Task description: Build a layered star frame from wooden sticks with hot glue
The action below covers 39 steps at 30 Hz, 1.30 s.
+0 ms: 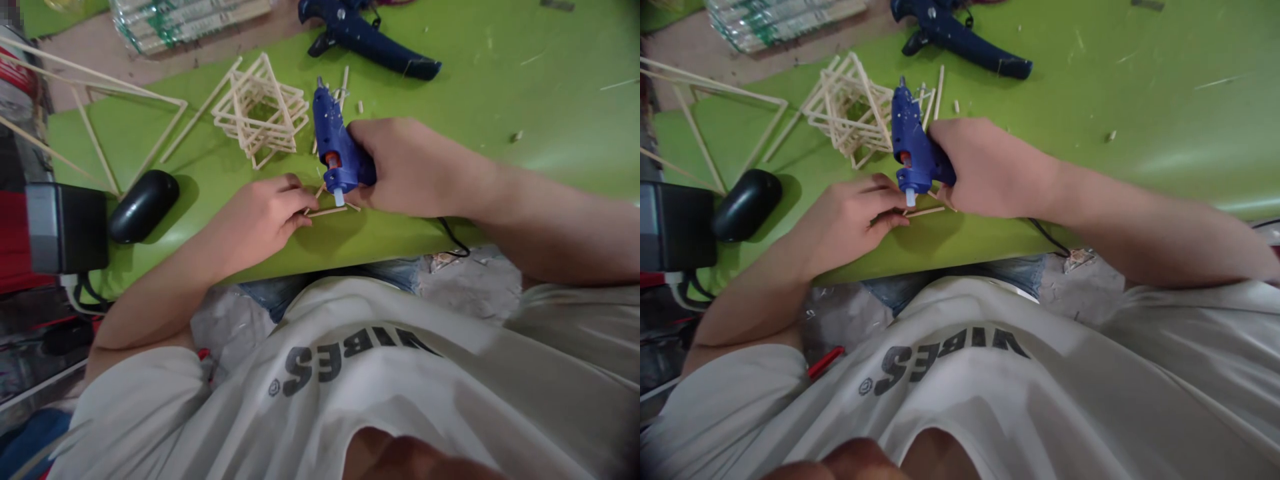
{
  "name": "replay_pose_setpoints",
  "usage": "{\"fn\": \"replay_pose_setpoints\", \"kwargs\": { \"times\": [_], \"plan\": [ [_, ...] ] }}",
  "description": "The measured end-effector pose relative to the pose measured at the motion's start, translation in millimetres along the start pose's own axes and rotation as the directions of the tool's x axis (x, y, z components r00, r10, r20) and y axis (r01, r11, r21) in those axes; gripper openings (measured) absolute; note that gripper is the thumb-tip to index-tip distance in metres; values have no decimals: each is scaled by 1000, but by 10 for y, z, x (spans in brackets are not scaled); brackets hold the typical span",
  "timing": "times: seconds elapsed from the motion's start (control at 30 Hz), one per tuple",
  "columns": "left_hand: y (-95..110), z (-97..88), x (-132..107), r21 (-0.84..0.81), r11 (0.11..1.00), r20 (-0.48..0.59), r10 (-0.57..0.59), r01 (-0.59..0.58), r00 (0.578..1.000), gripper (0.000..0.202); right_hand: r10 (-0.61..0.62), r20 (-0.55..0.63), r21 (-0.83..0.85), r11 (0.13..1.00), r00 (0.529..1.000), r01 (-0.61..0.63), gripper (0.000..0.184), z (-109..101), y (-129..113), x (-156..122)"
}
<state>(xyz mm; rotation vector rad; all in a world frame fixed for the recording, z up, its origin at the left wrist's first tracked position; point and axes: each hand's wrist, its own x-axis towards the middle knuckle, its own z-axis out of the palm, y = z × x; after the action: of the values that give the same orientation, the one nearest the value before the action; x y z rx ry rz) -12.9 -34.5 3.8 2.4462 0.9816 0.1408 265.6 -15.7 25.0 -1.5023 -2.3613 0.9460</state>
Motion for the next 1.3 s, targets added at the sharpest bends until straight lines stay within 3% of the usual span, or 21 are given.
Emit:
{"fn": "replay_pose_setpoints", "kwargs": {
  "times": [0.13, 0.33, 0.7, 0.97, 1.3],
  "plan": [
    [-20, 12, 4, 16, 999, 5, 30, -30, 1000, 30, 2, -43, -32, 999, 999, -3, 31, 71, 45, 29],
    [-47, 35, 9, 41, 997, 1, 73, -73, 997, 33, -82, -82, 75, 993, 993, 88, 39, 194, 168, 85],
    [-10, 59, 24, 44, 996, -2, 75, -75, 997, 30, 20, -65, 5, 1000, 998, -19, 36, 161, 73, 44],
    [61, 181, 21, 98, 995, -92, 32, -23, 995, 15, 3, -64, -54, 999, 998, -7, 37, 145, 40, 25],
    [98, 191, 72, 134, 991, -57, 27, -20, 998, 15, 41, -77, -96, 994, 996, -48, 27, 191, 35, 40]
  ]
}}
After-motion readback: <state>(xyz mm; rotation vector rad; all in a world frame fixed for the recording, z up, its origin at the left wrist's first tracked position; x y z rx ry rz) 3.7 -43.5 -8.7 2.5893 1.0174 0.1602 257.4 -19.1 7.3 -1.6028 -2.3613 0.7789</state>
